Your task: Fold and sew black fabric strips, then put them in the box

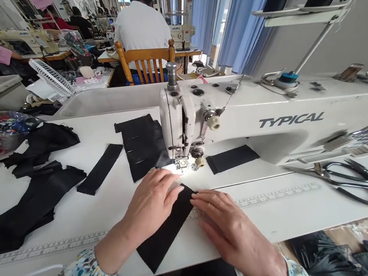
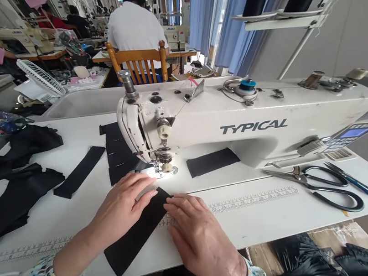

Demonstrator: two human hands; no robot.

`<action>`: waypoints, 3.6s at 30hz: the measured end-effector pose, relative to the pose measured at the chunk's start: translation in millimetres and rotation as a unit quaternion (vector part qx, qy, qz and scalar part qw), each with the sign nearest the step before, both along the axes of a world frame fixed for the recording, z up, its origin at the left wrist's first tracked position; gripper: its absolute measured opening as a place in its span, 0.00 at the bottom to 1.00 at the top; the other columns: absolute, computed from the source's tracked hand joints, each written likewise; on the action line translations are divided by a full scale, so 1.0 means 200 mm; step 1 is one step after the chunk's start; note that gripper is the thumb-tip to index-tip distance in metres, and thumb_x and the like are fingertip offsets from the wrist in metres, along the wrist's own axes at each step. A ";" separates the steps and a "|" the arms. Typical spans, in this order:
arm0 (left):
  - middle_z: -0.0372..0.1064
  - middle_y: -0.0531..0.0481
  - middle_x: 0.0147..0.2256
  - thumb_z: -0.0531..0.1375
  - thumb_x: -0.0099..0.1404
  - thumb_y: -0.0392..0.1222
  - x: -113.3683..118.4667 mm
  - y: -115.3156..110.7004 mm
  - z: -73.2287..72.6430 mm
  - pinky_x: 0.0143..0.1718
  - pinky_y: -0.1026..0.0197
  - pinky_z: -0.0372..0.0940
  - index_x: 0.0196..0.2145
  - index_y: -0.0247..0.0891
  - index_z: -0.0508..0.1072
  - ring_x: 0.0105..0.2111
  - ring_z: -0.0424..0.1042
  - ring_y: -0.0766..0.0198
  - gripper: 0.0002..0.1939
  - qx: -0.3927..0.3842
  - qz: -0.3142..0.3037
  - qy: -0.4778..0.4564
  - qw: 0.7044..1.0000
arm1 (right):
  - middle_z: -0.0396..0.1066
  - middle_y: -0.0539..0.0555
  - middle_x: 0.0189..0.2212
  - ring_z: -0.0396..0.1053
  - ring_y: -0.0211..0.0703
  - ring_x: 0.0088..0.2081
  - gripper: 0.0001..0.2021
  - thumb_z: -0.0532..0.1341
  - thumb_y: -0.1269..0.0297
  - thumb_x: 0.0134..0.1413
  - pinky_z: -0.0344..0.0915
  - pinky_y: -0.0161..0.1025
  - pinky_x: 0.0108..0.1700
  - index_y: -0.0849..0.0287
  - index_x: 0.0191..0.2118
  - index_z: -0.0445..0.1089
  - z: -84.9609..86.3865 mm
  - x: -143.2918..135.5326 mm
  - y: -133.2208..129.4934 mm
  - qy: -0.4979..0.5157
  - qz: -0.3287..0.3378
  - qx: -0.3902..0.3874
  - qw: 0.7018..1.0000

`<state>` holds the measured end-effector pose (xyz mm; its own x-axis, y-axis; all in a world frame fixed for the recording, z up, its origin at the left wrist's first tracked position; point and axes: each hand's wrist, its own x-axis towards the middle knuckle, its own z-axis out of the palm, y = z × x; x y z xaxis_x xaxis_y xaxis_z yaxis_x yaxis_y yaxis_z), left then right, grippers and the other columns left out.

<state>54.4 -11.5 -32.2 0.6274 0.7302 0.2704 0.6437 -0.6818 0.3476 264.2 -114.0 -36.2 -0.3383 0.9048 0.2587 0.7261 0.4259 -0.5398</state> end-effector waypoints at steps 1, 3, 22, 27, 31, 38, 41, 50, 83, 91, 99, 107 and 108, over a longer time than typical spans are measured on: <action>0.71 0.45 0.45 0.59 0.74 0.40 0.03 0.01 0.00 0.50 0.49 0.67 0.49 0.36 0.72 0.46 0.70 0.53 0.09 -0.011 0.009 -0.002 1.000 | 0.68 0.60 0.58 0.63 0.53 0.61 0.18 0.55 0.70 0.68 0.66 0.56 0.62 0.56 0.61 0.67 0.01 0.01 0.01 0.020 -0.010 -0.012 1.000; 0.71 0.47 0.40 0.63 0.70 0.37 0.07 0.03 0.00 0.46 0.50 0.66 0.41 0.36 0.72 0.42 0.69 0.54 0.04 -0.031 0.014 -0.005 0.999 | 0.69 0.60 0.55 0.65 0.52 0.58 0.16 0.55 0.69 0.69 0.68 0.55 0.59 0.55 0.59 0.67 0.01 0.03 0.02 0.050 -0.046 -0.027 0.997; 0.63 0.56 0.26 0.60 0.69 0.49 -0.12 -0.33 0.20 0.25 0.65 0.54 0.32 0.39 0.72 0.25 0.58 0.68 0.12 -0.379 0.060 -0.234 0.893 | 0.65 0.47 0.35 0.63 0.38 0.38 0.09 0.58 0.63 0.69 0.59 0.37 0.43 0.54 0.35 0.69 0.09 -0.21 0.00 0.307 -0.020 -0.162 0.937; 0.61 0.55 0.26 0.59 0.69 0.48 -0.19 -0.35 0.20 0.30 0.64 0.56 0.31 0.37 0.75 0.28 0.59 0.67 0.14 -0.438 0.040 -0.270 0.857 | 0.63 0.47 0.34 0.61 0.38 0.37 0.10 0.59 0.60 0.69 0.56 0.37 0.42 0.55 0.34 0.69 0.10 -0.23 -0.04 0.369 0.010 -0.225 0.902; 0.65 0.54 0.26 0.64 0.65 0.49 -0.24 -0.35 0.19 0.32 0.64 0.60 0.30 0.37 0.76 0.29 0.63 0.66 0.12 -0.466 0.067 -0.296 0.831 | 0.61 0.47 0.33 0.58 0.38 0.36 0.10 0.60 0.59 0.68 0.54 0.37 0.41 0.55 0.33 0.69 0.07 -0.25 -0.03 0.421 0.015 -0.267 0.867; 0.68 0.54 0.25 0.66 0.64 0.48 -0.28 -0.34 0.17 0.34 0.64 0.64 0.28 0.36 0.78 0.29 0.66 0.65 0.12 -0.463 0.074 -0.338 0.816 | 0.59 0.47 0.32 0.56 0.39 0.35 0.11 0.60 0.59 0.67 0.52 0.38 0.40 0.55 0.32 0.68 0.06 -0.27 0.01 0.430 0.028 -0.284 0.856; 0.69 0.52 0.27 0.64 0.66 0.48 -0.29 -0.33 0.16 0.37 0.63 0.66 0.30 0.36 0.79 0.31 0.69 0.64 0.13 -0.486 0.062 -0.348 0.799 | 0.59 0.47 0.32 0.57 0.39 0.36 0.11 0.60 0.60 0.67 0.53 0.38 0.40 0.56 0.32 0.68 0.06 -0.26 0.02 0.422 0.037 -0.282 0.861; 0.61 0.55 0.26 0.62 0.68 0.53 -0.30 -0.30 0.14 0.31 0.66 0.61 0.29 0.37 0.71 0.28 0.63 0.67 0.17 -0.417 0.079 -0.327 0.845 | 0.63 0.49 0.37 0.62 0.42 0.41 0.10 0.57 0.57 0.70 0.59 0.38 0.47 0.54 0.37 0.68 0.11 -0.28 0.07 0.352 -0.012 -0.203 0.914; 0.70 0.48 0.54 0.55 0.73 0.36 -0.49 -0.52 -0.04 0.53 0.59 0.73 0.56 0.48 0.72 0.55 0.70 0.56 0.17 -0.080 0.043 -0.086 0.992 | 0.69 0.59 0.57 0.64 0.55 0.60 0.18 0.56 0.72 0.66 0.63 0.58 0.64 0.55 0.58 0.70 0.04 -0.36 -0.01 -0.011 0.089 -0.051 0.995; 0.71 0.47 0.42 0.51 0.75 0.31 -0.33 -0.47 -0.08 0.46 0.55 0.69 0.39 0.40 0.72 0.44 0.70 0.58 0.12 -0.061 0.010 -0.119 0.991 | 0.68 0.56 0.58 0.61 0.52 0.63 0.16 0.59 0.71 0.63 0.61 0.55 0.66 0.53 0.55 0.70 0.02 -0.26 -0.04 0.031 0.062 -0.089 0.994; 0.72 0.49 0.39 0.53 0.76 0.39 -0.23 -0.45 -0.04 0.44 0.57 0.69 0.41 0.42 0.71 0.41 0.73 0.60 0.07 -0.162 0.052 -0.170 0.971 | 0.71 0.56 0.43 0.67 0.50 0.48 0.06 0.59 0.72 0.63 0.67 0.50 0.51 0.55 0.43 0.70 0.00 -0.24 -0.03 0.138 0.006 -0.069 0.988; 0.77 0.50 0.46 0.61 0.70 0.42 -0.17 -0.45 -0.03 0.46 0.61 0.74 0.53 0.46 0.75 0.46 0.76 0.60 0.14 -0.233 0.108 -0.261 0.930 | 0.70 0.53 0.40 0.67 0.46 0.44 0.05 0.59 0.68 0.65 0.65 0.45 0.47 0.53 0.44 0.71 0.01 -0.22 -0.02 0.215 -0.026 -0.136 0.967; 0.77 0.50 0.46 0.61 0.70 0.41 -0.17 -0.45 -0.03 0.46 0.61 0.74 0.53 0.46 0.75 0.46 0.76 0.61 0.14 -0.233 0.114 -0.273 0.926 | 0.70 0.53 0.42 0.68 0.45 0.45 0.06 0.60 0.68 0.65 0.66 0.44 0.49 0.53 0.45 0.71 0.00 -0.22 -0.02 0.236 -0.029 -0.145 0.961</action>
